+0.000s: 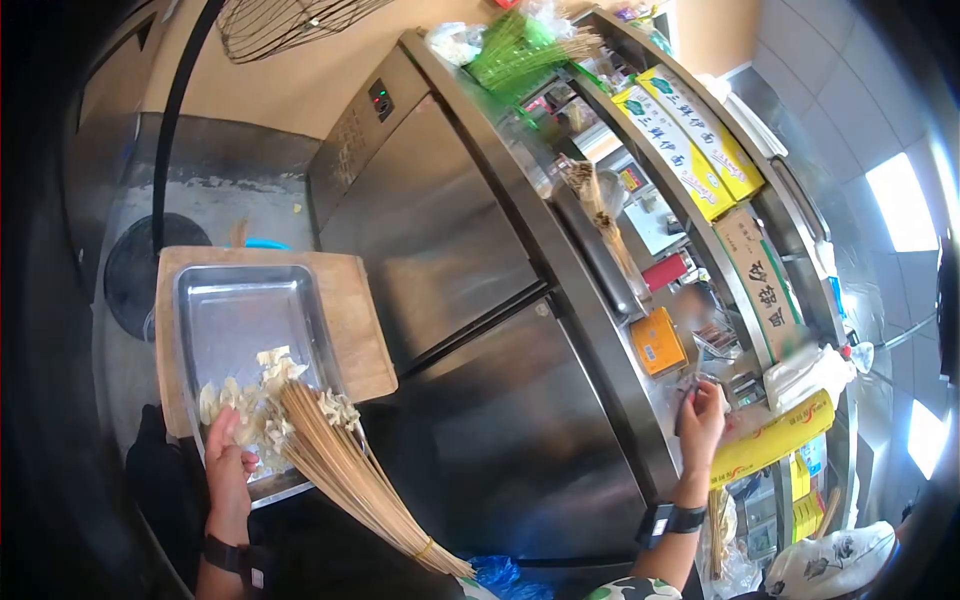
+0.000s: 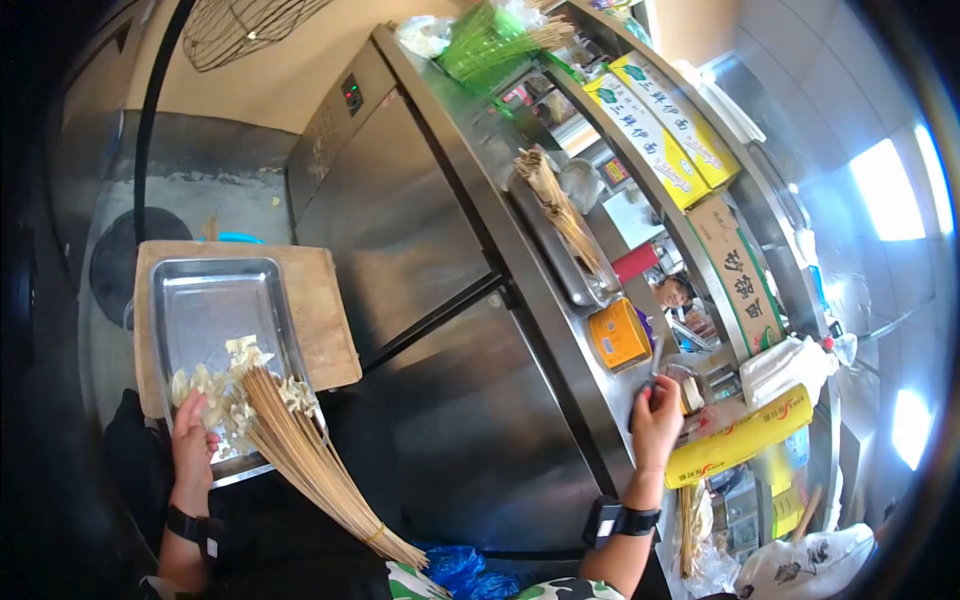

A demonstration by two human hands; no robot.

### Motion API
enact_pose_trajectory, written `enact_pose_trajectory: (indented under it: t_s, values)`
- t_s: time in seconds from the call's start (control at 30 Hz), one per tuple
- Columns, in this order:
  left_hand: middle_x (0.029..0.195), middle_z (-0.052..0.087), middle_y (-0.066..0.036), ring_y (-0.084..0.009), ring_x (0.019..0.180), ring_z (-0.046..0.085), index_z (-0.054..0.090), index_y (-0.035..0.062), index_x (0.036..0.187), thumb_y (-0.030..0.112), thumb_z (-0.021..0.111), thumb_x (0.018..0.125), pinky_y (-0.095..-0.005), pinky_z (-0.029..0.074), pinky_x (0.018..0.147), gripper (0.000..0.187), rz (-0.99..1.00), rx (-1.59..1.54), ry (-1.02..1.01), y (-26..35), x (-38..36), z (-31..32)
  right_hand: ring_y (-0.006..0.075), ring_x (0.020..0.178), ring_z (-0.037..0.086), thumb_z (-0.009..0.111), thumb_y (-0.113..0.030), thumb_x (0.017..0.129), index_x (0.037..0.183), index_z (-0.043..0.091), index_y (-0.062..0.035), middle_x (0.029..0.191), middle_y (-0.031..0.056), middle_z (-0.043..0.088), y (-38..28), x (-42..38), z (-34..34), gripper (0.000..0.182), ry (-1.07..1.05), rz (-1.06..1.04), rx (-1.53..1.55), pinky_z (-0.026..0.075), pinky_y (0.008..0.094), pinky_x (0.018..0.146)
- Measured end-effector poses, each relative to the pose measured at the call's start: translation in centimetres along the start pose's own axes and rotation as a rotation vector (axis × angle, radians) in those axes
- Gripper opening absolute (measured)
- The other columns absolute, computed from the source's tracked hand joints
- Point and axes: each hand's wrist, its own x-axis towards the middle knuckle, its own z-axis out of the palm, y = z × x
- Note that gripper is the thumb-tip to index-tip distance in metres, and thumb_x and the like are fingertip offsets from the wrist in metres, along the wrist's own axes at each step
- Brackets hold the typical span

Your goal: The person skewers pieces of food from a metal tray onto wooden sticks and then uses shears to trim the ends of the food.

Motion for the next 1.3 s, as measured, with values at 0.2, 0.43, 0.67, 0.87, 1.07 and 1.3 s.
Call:
enact_pose_trajectory:
  t_s: [0.2, 0.43, 0.67, 0.87, 1.07, 1.3]
  values:
    - [0.114, 0.058, -0.009, -0.0067, 0.059, 0.047, 0.049, 0.0095, 0.120, 0.001, 0.045, 0.082, -0.0190, 0.040, 0.054, 0.039, -0.134, -0.102, 0.030, -0.4, 0.4, -0.1, 0.0249, 0.082, 0.060, 0.054, -0.005, 0.081, 0.108, 0.055, 0.0031, 0.089, 0.0153, 0.062, 12.0, 1.1, -0.8, 0.029, -0.205, -0.058, -0.412, 0.048, 0.0341, 0.072]
    - [0.092, 0.061, -0.003, -0.0076, 0.066, 0.051, 0.056, 0.0079, 0.102, 0.016, 0.055, 0.087, -0.0210, 0.043, 0.062, 0.018, -0.201, 0.025, -0.099, -0.8, 0.1, 1.5, 0.0148, 0.079, 0.058, 0.062, -0.005, 0.079, 0.098, 0.061, -0.0013, 0.087, 0.0071, 0.062, -11.9, -9.7, 7.5, 0.020, -0.601, -0.114, 0.375, 0.048, 0.0267, 0.072]
    - [0.088, 0.062, -0.005, -0.0072, 0.064, 0.052, 0.058, 0.0064, 0.099, 0.017, 0.057, 0.086, -0.0192, 0.044, 0.058, 0.017, -0.189, 0.073, -0.313, -1.4, -0.4, 1.3, 0.0205, 0.074, 0.061, 0.068, -0.018, 0.076, 0.109, 0.055, -0.0025, 0.089, 0.0129, 0.060, -18.9, -22.5, 21.0, 0.039, -1.138, -0.395, 0.583, 0.051, 0.0296, 0.068]
    - [0.109, 0.060, -0.005, -0.0053, 0.057, 0.049, 0.054, 0.0048, 0.112, 0.012, 0.052, 0.087, -0.0185, 0.040, 0.051, 0.026, -0.150, 0.132, -0.414, -0.5, -1.3, 3.2, 0.0371, 0.097, 0.055, 0.067, -0.027, 0.072, 0.104, 0.050, 0.0023, 0.101, 0.0230, 0.057, -20.7, -24.1, 22.5, 0.047, -1.182, -0.362, 0.454, 0.044, 0.0406, 0.083]
    - [0.107, 0.059, -0.008, -0.0071, 0.059, 0.052, 0.052, 0.0035, 0.115, 0.008, 0.053, 0.084, -0.0187, 0.042, 0.051, 0.032, -0.168, 0.115, -0.389, -1.1, -1.0, 3.6, 0.0382, 0.092, 0.057, 0.068, -0.025, 0.070, 0.101, 0.044, 0.0014, 0.097, 0.0243, 0.056, -21.0, -24.5, 23.3, 0.047, -1.222, -0.348, 0.393, 0.046, 0.0416, 0.079]
    - [0.106, 0.060, -0.005, -0.0058, 0.062, 0.050, 0.052, 0.0034, 0.117, 0.015, 0.053, 0.088, -0.0194, 0.041, 0.056, 0.031, -0.130, 0.113, -0.472, -1.7, -1.2, 3.0, 0.0388, 0.080, 0.061, 0.068, -0.029, 0.067, 0.116, 0.043, -0.0029, 0.085, 0.0236, 0.061, -20.2, -25.6, 24.7, 0.062, -1.258, -0.276, 0.328, 0.050, 0.0430, 0.069]
